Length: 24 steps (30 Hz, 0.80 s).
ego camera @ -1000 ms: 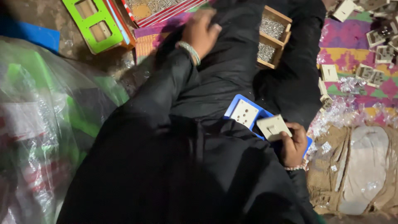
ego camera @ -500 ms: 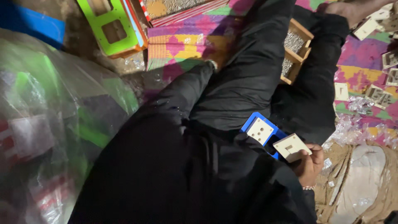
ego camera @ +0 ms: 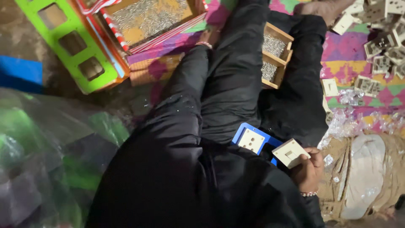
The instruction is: The person assembles a multi-gang switchboard by inserting white plastic switch and socket modules into a blue frame. They use a screwdriver to secure the modules and then insert screws into the back of the frame.
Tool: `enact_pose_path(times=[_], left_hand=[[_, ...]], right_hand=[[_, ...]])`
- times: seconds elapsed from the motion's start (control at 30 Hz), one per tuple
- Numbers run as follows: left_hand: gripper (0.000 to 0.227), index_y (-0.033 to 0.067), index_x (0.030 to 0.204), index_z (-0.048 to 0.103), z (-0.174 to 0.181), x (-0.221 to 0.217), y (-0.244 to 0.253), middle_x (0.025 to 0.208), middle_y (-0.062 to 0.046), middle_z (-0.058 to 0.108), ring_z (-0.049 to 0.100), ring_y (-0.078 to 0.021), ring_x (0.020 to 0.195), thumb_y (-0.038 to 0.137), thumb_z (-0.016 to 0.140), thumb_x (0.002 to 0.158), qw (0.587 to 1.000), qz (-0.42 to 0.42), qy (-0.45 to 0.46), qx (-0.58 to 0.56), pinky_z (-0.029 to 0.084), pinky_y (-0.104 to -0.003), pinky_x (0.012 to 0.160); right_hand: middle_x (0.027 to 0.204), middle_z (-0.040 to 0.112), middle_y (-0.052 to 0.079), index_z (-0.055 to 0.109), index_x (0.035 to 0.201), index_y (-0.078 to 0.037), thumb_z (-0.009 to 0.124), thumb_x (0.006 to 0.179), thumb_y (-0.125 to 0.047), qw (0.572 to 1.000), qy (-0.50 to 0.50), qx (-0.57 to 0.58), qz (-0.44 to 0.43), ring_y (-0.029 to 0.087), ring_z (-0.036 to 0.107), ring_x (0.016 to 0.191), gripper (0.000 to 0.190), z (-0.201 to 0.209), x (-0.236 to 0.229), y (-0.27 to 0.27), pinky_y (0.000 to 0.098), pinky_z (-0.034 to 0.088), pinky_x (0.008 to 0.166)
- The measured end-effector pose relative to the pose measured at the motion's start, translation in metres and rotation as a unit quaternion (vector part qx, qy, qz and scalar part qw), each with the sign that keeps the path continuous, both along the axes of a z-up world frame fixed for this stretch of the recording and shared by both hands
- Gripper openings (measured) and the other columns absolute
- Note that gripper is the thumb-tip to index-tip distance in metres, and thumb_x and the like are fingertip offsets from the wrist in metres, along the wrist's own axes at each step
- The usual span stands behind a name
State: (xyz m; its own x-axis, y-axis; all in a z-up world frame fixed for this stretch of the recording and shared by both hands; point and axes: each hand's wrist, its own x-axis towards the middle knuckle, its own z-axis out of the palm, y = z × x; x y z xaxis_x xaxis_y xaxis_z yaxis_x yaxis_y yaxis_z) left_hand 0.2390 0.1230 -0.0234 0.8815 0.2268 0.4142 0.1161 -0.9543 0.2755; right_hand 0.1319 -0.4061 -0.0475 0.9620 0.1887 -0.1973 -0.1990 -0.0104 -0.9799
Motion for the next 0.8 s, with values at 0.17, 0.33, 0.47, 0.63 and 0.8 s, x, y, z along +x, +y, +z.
enact_pose_path(times=[0.17,0.33,0.47,0.63,0.8], left_hand=[[0.027,0.0145,0.127,0.066,-0.013,-0.001,0.006,0.125,-0.017,0.066,0.070,-0.0405,0.098,0.023,0.048,0.109,0.977,0.037,0.186,-0.096,0.057,-0.053,0.081],[0.036,0.0082,0.128,0.063,-0.012,-0.009,0.003,0.126,-0.024,0.066,0.070,-0.0427,0.106,0.033,0.044,0.110,0.952,0.104,0.233,-0.169,0.057,-0.055,0.085],[0.038,0.0080,0.119,0.067,-0.014,-0.020,0.000,0.120,-0.026,0.066,0.064,-0.0479,0.109,0.034,0.047,0.099,0.962,0.073,0.157,-0.209,0.051,-0.061,0.086],[0.042,0.0071,0.122,0.070,-0.046,-0.015,-0.004,0.120,-0.030,0.067,0.064,-0.0515,0.110,0.030,0.042,0.100,0.952,-0.012,0.157,-0.261,0.051,-0.061,0.092],[0.046,0.0104,0.121,0.068,-0.112,0.004,0.003,0.119,-0.028,0.067,0.062,-0.0525,0.109,0.042,0.042,0.102,0.919,0.136,0.247,-0.276,0.048,-0.062,0.091]], right_hand=[[0.107,0.066,0.008,0.058,0.118,-0.003,0.056,0.102,-0.004,1.000,0.020,0.017,-0.018,0.016,0.063,0.096,0.016,0.005,-0.005,0.019,0.0300,0.051,0.089],[0.108,0.065,0.007,0.058,0.117,-0.004,0.057,0.102,-0.003,1.000,-0.009,-0.025,-0.007,0.014,0.061,0.097,0.015,0.010,-0.005,0.038,0.0281,0.050,0.089],[0.107,0.063,0.005,0.058,0.116,-0.003,0.060,0.101,-0.003,1.000,-0.030,-0.004,-0.003,0.012,0.057,0.099,0.015,0.008,-0.011,0.049,0.0267,0.045,0.090],[0.106,0.066,0.005,0.058,0.108,-0.004,0.060,0.099,-0.005,0.998,-0.061,-0.022,0.008,0.012,0.060,0.099,0.009,0.010,-0.017,0.062,0.0265,0.047,0.092],[0.104,0.066,0.005,0.059,0.108,-0.004,0.061,0.100,-0.006,1.000,-0.030,-0.005,0.006,0.012,0.060,0.096,0.008,0.011,-0.018,0.064,0.0273,0.048,0.088]])
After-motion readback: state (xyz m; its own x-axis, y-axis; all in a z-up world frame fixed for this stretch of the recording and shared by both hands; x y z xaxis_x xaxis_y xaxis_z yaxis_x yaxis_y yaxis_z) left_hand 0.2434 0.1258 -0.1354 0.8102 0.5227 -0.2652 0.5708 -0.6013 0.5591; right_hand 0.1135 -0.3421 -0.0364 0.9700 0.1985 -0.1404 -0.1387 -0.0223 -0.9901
